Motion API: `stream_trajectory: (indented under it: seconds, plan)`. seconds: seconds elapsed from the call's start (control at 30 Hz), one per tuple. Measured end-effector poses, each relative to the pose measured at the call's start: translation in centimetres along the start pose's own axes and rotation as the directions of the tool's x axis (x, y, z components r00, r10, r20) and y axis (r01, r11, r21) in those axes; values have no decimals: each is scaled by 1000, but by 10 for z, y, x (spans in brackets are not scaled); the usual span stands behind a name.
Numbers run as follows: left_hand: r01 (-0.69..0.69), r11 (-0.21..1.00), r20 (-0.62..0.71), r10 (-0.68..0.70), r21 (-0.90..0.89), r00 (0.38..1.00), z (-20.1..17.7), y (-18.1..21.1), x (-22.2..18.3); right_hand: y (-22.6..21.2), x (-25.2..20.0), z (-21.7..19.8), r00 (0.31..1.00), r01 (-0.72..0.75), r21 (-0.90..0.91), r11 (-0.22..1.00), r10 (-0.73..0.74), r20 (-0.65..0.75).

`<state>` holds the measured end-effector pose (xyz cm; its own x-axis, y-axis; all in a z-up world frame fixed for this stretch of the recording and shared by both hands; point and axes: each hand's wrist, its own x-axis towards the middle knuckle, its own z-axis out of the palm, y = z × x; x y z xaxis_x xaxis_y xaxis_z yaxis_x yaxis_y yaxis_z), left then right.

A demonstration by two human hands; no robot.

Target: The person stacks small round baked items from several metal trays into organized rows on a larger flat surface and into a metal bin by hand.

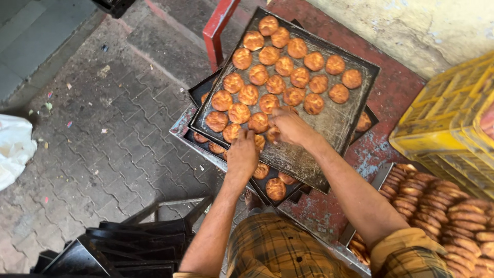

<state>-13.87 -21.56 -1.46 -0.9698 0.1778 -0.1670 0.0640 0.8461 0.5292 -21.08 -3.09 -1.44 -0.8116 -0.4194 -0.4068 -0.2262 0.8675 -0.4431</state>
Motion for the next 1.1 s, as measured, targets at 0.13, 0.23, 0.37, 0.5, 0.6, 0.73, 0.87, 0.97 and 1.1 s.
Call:
stream_trajectory:
  seconds: [0.13,0.23,0.37,0.5,0.6,0.73,0.87,0.97,1.1]
  plan:
    - [93,984,229,-126,150,965,-5,8,3,-12,29,-8,991,129,-201,971,-133,-2]
    - [77,977,112,-101,200,989,-4,18,0,-13,42,-13,971,236,-188,953,-241,-1]
    - [77,989,198,-101,123,975,-3,17,1,-10,41,-14,974,225,-168,960,-227,6]
    - [73,997,203,-78,31,976,-8,14,10,-17,40,-31,982,114,-165,980,-86,166]
    - [158,978,291,-113,-137,950,-12,15,9,-28,48,-46,994,40,-140,989,-26,104]
    - [167,905,247,-71,-392,966,-23,5,2,-42,74,-45,974,223,-100,970,-219,54]
    - [236,894,92,-218,-380,972,-51,-51,19,-49,95,-24,957,275,-120,954,-259,133]
    - [196,907,-39,-227,-372,973,-65,-91,45,-45,98,-17,962,217,-146,965,-185,203]
    - [92,988,-156,-111,-126,981,-51,-94,55,-39,83,-13,981,191,-167,967,-185,52]
